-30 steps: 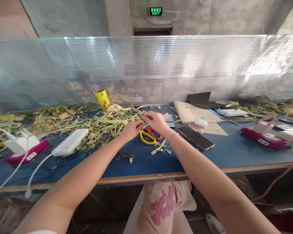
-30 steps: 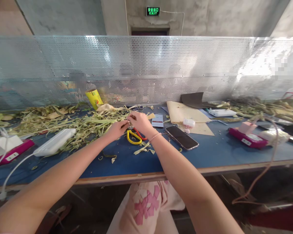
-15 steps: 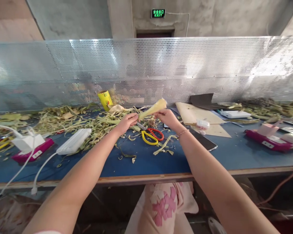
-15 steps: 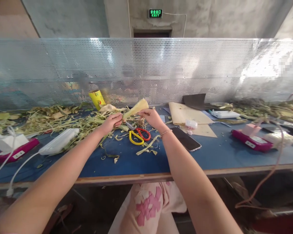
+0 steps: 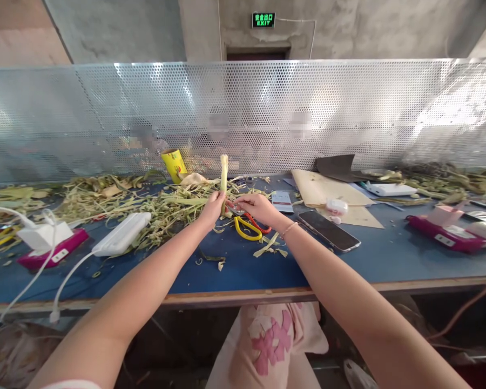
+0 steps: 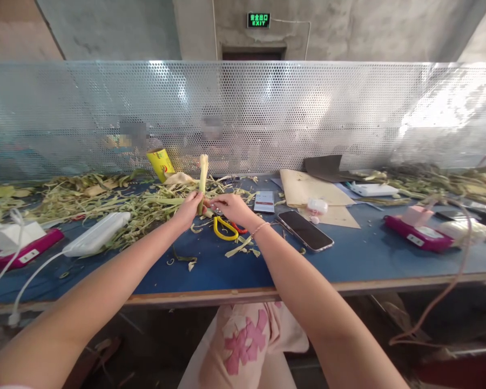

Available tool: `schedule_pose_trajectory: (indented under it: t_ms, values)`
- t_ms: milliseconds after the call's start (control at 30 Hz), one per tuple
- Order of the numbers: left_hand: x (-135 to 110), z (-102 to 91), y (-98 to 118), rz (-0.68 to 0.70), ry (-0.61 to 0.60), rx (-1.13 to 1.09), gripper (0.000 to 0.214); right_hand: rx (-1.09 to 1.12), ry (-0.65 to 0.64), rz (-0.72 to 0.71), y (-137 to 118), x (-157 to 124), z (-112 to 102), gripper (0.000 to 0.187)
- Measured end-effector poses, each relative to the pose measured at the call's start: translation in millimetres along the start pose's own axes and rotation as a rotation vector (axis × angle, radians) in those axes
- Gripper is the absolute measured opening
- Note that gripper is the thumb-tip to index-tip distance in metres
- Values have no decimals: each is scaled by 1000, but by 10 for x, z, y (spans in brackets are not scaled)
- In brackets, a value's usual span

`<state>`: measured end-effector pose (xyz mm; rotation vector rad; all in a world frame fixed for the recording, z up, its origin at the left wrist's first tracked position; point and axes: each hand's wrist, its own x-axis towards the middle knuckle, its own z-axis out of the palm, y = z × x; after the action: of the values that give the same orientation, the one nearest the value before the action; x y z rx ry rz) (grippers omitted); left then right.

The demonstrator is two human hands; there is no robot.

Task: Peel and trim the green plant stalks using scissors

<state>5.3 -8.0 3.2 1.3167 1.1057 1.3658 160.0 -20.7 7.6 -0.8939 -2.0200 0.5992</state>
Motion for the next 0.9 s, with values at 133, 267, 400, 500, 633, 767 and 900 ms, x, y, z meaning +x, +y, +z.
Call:
schedule_pose_trajectory:
  t_ms: [133,267,400,500,633,767,900]
  values:
    - [-27,57,-2,-22,-4,-16,17,113,11,9,1,12,31,22]
    - [-65,104,-12,-1,-70,-61,17,86,51,29,-3,7,39,18]
    - [-93,147,-27,21,-125,-123,19,93,93,56,1,5,43,13]
    - [-115,183,-18,20,-122,-145,18,54,132,10,27,16,62,10]
    - [-147,206,15,-4,-118,-145,19,98,157,-5,41,29,84,5]
    - [-154,191,26,-16,-116,-154,19,372,134,5,-24,16,48,12]
    - [-147,176,25,-16,-121,-171,16,523,75,16,-89,-14,-25,17]
